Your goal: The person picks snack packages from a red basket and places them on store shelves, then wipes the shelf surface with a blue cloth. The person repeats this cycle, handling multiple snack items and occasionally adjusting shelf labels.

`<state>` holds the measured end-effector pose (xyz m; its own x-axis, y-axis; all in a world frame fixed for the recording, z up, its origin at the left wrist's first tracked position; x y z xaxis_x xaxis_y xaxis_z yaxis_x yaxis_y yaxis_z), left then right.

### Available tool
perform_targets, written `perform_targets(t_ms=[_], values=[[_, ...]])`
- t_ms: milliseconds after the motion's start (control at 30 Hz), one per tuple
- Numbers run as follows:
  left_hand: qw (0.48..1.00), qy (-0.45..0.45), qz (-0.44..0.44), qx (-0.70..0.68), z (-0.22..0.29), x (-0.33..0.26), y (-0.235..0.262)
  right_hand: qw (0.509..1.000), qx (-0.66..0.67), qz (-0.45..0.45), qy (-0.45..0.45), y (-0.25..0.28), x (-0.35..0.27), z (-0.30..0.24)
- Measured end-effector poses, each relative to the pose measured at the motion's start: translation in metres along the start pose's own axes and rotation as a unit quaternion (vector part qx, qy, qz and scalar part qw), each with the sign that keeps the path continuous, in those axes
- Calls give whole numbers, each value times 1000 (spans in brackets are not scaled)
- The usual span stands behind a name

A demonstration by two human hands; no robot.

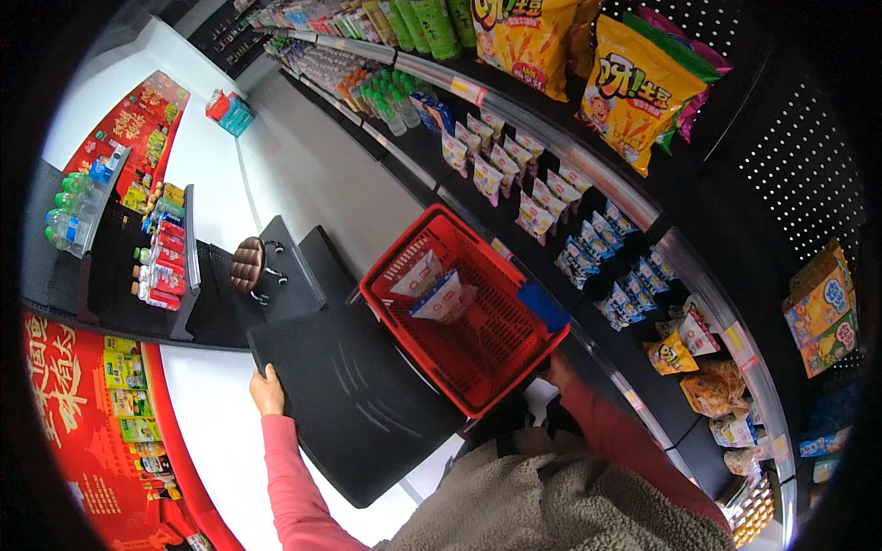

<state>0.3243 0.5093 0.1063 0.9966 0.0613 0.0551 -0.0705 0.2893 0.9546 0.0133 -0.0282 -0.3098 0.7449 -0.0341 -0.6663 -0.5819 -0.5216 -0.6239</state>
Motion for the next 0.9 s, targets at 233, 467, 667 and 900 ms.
perform_targets(t_ms=[233, 467, 667, 900], values=[[998, 51, -9, 31, 17, -9, 3, 991, -60, 99, -72, 2, -18, 3], [970, -208, 122, 25, 160, -45, -16, 967, -177, 161, -91, 13, -82, -9], [941, -252, -213, -75, 235, -45, -186, 972, -191, 83, -105, 25, -142, -7], [942, -246, -227, 18, 246, -12, -313, 965, -186, 151, -104, 25, -213, 4]])
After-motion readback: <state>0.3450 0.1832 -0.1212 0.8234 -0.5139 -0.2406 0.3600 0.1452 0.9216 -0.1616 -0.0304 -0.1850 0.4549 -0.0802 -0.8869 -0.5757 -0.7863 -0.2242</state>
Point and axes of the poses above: each hand's wrist, its own x-axis towards the middle knuckle, its own y-axis out of the back of the hand, z = x × y, the point moved 4 cm from there along x, towards the middle knuckle, and after that the axes turned 10 degrees about -z, right-handed, at the moved point
